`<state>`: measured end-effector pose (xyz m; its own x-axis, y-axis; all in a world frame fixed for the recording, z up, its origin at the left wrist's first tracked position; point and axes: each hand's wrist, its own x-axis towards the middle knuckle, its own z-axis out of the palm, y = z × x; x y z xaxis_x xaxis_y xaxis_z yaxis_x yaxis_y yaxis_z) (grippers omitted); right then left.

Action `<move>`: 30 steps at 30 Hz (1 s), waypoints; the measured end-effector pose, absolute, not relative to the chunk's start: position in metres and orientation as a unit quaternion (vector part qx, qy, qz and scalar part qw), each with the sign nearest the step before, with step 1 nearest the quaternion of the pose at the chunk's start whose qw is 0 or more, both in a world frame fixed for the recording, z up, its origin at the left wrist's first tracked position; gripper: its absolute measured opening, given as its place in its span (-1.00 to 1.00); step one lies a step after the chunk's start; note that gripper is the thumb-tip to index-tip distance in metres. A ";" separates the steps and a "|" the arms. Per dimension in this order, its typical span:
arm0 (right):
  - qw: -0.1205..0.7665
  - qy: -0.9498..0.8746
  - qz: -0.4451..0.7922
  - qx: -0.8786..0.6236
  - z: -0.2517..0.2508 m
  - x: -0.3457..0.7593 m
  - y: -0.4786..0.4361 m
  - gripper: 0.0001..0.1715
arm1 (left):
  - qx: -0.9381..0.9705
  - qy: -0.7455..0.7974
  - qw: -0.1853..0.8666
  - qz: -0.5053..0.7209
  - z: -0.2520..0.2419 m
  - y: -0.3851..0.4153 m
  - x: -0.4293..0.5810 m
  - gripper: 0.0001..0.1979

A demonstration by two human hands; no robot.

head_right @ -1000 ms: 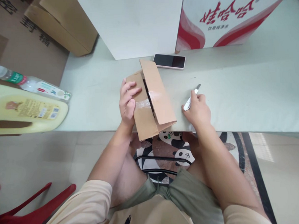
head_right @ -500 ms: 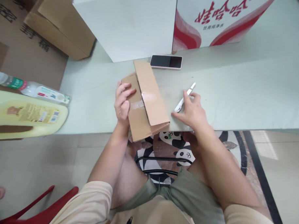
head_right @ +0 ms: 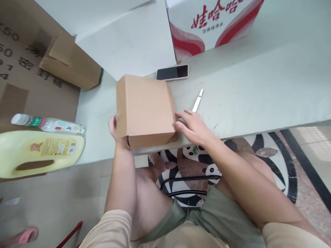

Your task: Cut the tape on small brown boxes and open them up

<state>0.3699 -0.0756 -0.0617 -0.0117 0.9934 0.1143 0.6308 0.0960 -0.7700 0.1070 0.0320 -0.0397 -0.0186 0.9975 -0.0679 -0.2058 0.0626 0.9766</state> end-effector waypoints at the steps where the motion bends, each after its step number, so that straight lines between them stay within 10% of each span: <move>1: 0.345 -0.655 0.268 -0.616 -0.061 0.371 -0.076 -0.27 | 0.397 0.471 0.574 0.538 -0.038 0.031 0.108 -0.37; 14: 0.365 -0.652 0.272 -0.607 -0.065 0.376 -0.074 0.05 | 0.471 0.473 0.617 0.418 -0.050 0.032 0.120 -0.41; 30: 0.466 -0.505 0.375 -0.622 -0.056 0.376 -0.079 -0.08 | 0.456 0.463 0.640 0.409 -0.041 0.028 0.123 -0.50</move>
